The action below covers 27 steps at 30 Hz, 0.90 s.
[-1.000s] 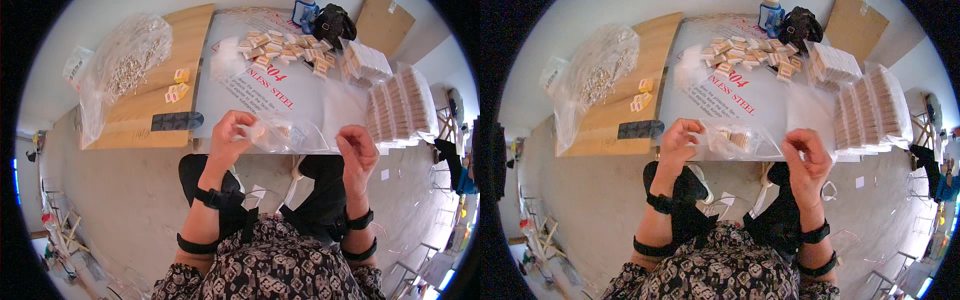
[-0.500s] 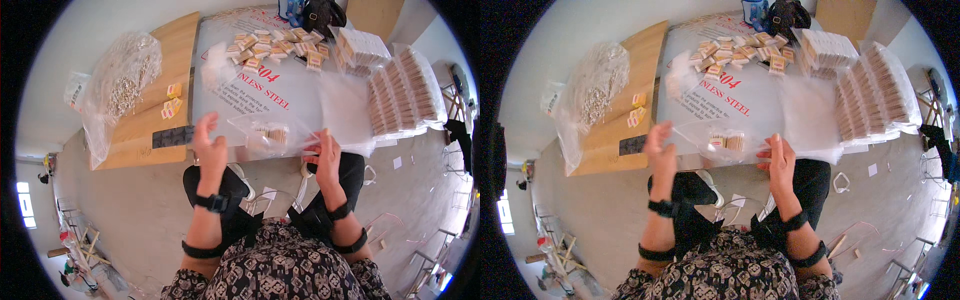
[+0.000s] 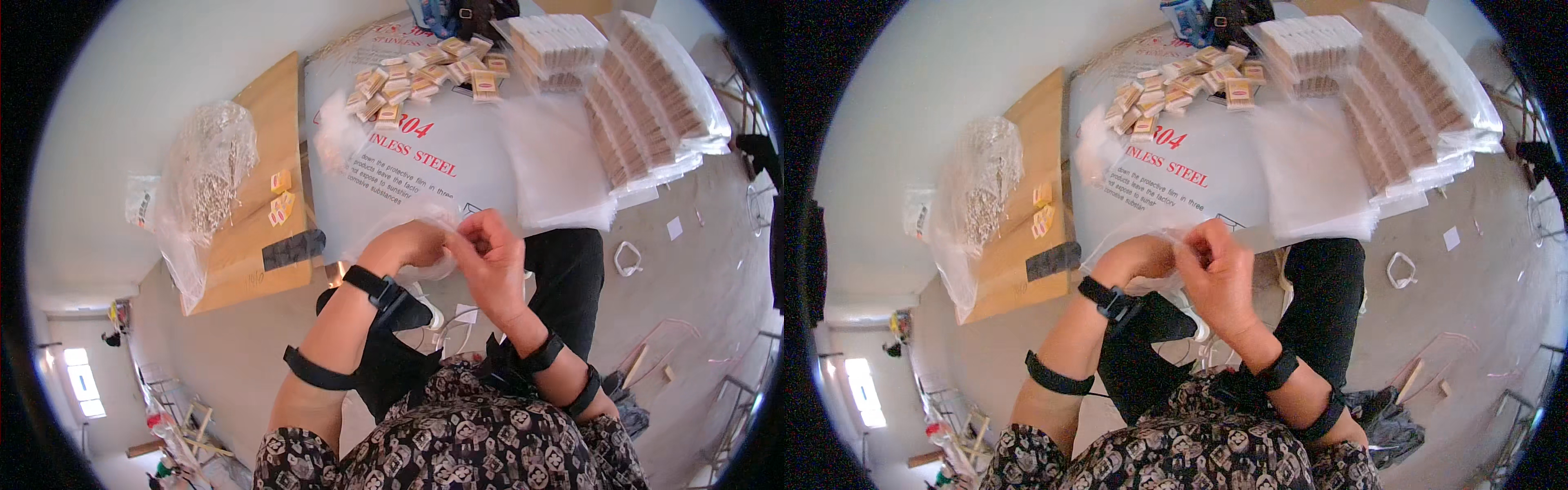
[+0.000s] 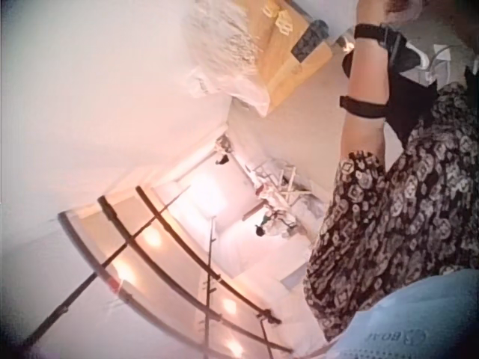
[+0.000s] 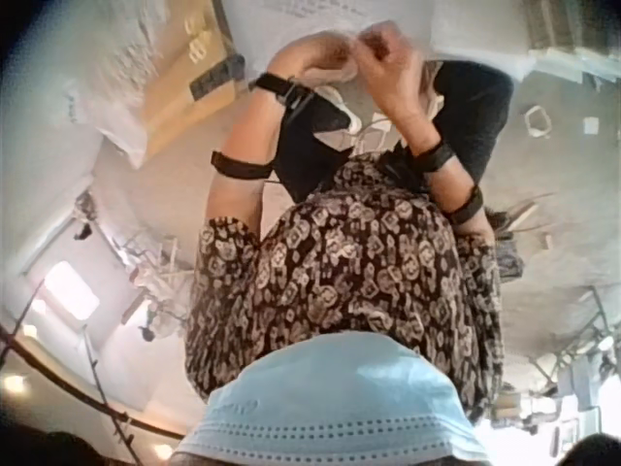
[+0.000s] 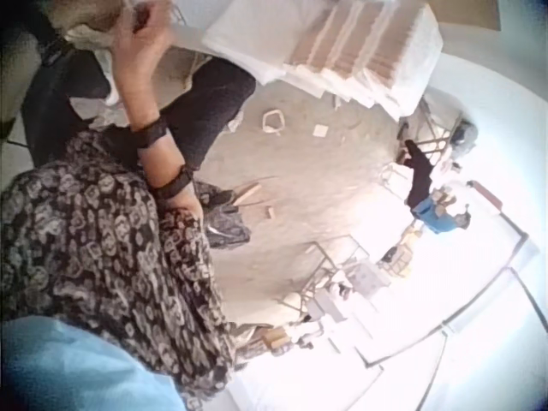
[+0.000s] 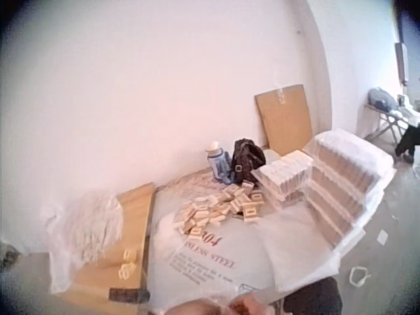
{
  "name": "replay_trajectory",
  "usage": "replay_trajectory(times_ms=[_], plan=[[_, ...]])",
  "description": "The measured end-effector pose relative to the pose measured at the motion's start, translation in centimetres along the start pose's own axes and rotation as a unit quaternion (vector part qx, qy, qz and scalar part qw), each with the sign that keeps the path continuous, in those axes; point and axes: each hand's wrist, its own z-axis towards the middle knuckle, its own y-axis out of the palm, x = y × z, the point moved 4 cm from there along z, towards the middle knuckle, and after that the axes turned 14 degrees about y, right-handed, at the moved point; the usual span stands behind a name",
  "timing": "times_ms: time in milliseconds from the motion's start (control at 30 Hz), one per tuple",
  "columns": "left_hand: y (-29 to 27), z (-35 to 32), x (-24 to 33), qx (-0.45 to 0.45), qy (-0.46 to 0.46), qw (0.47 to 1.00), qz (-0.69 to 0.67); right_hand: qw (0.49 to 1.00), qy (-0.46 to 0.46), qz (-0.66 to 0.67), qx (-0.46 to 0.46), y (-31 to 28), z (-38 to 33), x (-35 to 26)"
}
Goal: The recorder is placing several small packets of cotton swabs into a larger plastic bag for sorting or shipping.
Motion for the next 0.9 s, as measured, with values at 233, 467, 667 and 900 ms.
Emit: replay_trajectory(times_ms=[233,467,667,900], plan=[[5.7,-0.7,-8.9,0.330,0.024,0.891,-0.309,0.994,0.001,0.065,-0.092,3.2,-1.5,-0.4],[-1.7,-0.2,-0.6,0.215,-0.079,0.857,-0.461,0.960,0.076,0.230,-0.143,0.1,-0.1,-0.9],[-2.8,1.7,1.6,-0.031,-0.076,0.989,0.122,0.998,0.035,0.014,-0.042,-4.5,4.4,7.2],[-0.2,1.6,-2.1,0.010,-0.019,0.963,0.270,0.925,-0.154,-0.336,-0.087,0.0,6.5,8.7]])
